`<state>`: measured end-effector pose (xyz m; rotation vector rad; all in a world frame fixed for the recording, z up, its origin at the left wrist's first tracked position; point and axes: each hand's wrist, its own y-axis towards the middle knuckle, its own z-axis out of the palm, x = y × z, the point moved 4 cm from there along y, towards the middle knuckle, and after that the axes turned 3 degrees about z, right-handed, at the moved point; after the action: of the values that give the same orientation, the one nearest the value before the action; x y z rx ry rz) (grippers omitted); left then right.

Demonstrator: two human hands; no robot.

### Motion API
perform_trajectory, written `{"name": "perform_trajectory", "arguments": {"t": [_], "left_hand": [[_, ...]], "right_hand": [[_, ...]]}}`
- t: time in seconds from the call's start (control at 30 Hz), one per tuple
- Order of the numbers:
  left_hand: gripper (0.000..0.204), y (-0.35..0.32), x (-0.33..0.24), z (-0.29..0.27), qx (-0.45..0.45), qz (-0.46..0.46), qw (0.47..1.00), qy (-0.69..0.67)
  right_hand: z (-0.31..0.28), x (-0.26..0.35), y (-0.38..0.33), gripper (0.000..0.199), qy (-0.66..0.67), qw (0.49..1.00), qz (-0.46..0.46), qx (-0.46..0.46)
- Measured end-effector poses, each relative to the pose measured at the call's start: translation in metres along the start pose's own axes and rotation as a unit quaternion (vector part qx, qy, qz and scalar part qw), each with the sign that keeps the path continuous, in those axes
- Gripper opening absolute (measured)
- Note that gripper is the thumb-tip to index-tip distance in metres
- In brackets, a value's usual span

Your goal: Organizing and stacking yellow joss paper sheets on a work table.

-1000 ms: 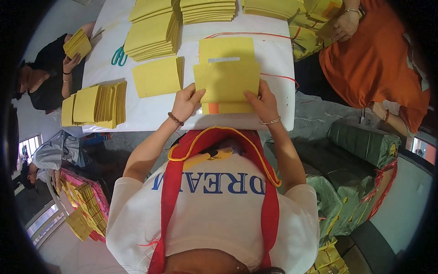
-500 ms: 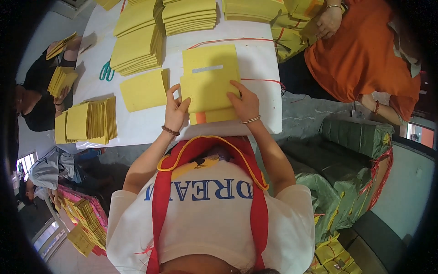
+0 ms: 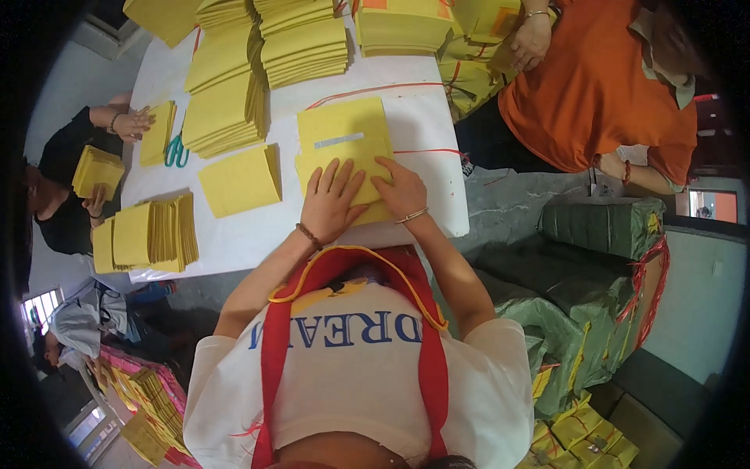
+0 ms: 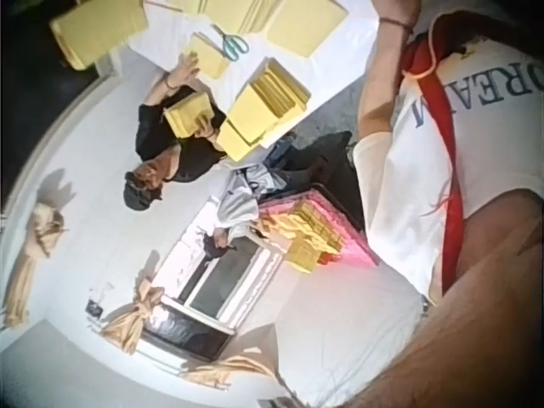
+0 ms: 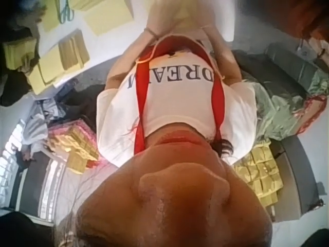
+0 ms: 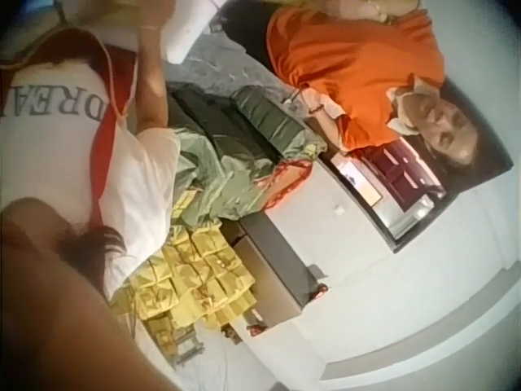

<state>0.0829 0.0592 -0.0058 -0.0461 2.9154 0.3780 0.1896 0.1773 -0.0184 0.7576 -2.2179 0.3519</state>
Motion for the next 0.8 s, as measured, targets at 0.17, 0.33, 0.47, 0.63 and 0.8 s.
{"name": "perform_trajectory", "arguments": {"t": [0.17,0.33,0.47,0.63,0.8], "left_hand": [[0.055,-0.002,0.001,0.006,0.016,0.000,1.000,0.004],[0.054,-0.010,0.001,0.011,0.033,-0.011,0.999,-0.008],[0.056,-0.016,0.001,0.019,0.006,0.003,1.000,-0.005],[0.052,-0.014,0.004,-0.003,-0.103,-0.037,0.983,-0.146],[0.052,-0.008,0.005,-0.007,-0.087,0.022,0.994,-0.059]], "right_hand": [[-0.025,0.062,-0.006,0.055,-0.179,0.959,-0.149,-0.163],[0.035,0.019,-0.017,0.060,-0.200,0.954,-0.218,0.042],[0.034,0.023,-0.020,0.061,-0.252,0.947,-0.191,0.056],[0.035,0.024,-0.017,0.059,-0.239,0.951,-0.192,0.022],[0.034,0.025,-0.011,0.057,-0.236,0.953,-0.187,0.043]]}}
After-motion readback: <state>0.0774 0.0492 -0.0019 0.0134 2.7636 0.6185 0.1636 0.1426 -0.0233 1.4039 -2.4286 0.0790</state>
